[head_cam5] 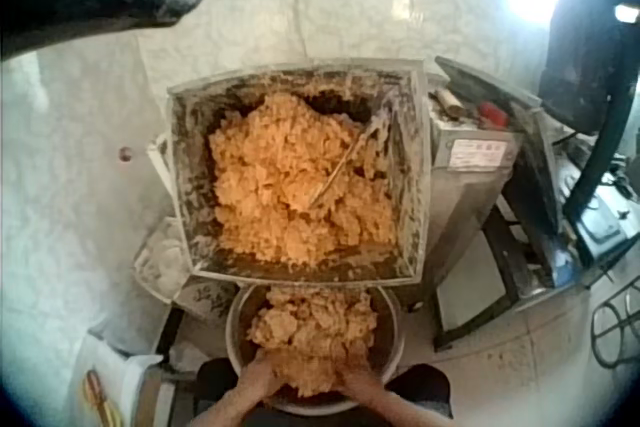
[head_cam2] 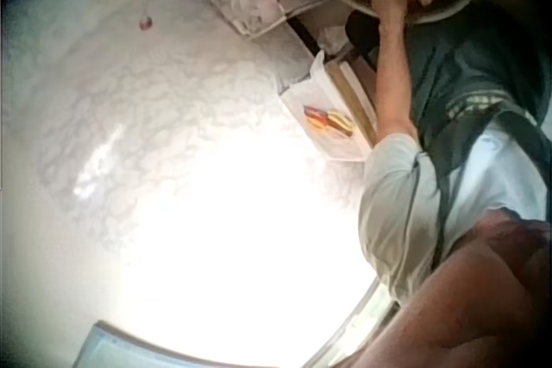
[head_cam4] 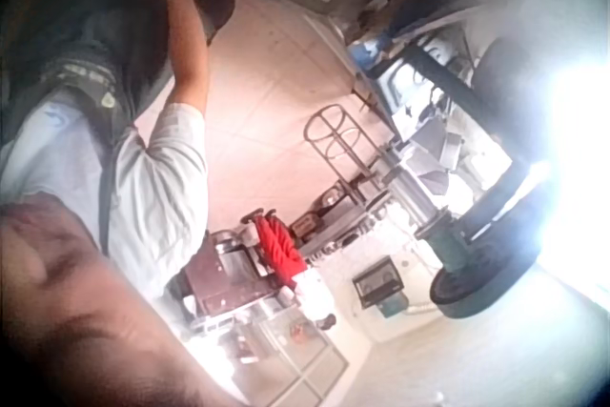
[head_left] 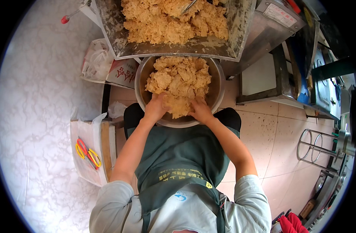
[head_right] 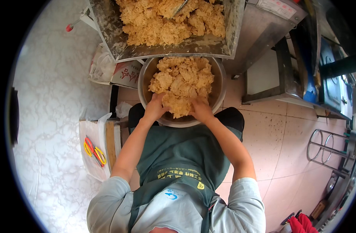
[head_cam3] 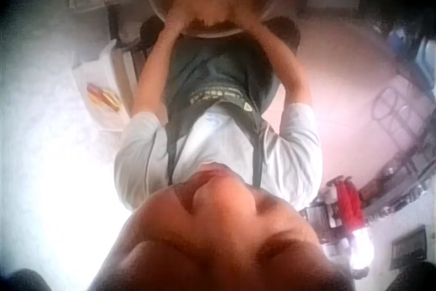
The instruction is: The person transfers dough from a large mixer bin into a bowl by hand. They use a metal scraper to gather dough from the sides of the bin and then knead the collected dough in the bowl.
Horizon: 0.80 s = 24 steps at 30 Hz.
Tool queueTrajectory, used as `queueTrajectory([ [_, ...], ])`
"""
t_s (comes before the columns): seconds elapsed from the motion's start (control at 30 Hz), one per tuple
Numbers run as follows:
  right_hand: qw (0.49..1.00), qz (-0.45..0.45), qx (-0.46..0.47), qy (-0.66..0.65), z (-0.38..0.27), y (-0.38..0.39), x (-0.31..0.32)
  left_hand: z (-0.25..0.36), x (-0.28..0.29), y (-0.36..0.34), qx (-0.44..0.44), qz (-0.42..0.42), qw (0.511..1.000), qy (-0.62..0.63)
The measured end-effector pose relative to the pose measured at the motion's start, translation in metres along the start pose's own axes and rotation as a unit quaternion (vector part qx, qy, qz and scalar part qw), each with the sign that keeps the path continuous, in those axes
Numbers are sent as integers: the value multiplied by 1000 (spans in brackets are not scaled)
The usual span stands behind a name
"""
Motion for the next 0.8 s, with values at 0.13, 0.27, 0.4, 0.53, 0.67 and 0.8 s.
queueTrajectory([
  [0.13,999,-25,11,-32,-3,2,-14,-2,-7,0,-112,-15,993,-41],
  [0.27,997,-61,10,-45,-8,2,-18,-26,-26,-3,-112,-22,993,-18],
  [0.4,996,-29,56,-61,-8,0,-14,-27,-28,-4,-116,-33,993,-17],
  [0.53,988,72,99,-94,-27,-3,11,-1,0,-8,-129,48,990,32],
  [0.67,989,99,55,-95,-51,-6,51,47,44,-9,-203,143,965,88],
  [0.8,996,63,24,-66,-80,-4,90,103,115,-5,-356,288,881,116],
])
Point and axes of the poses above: each hand's wrist, its own y-axis away from the middle knuckle, its own x-axis out of the back of the hand, z = x × y, the point moved 3 cm from there along -y, towards the middle knuckle, and after that the axes turned 1 degree about -x, right-handed, at the moved point
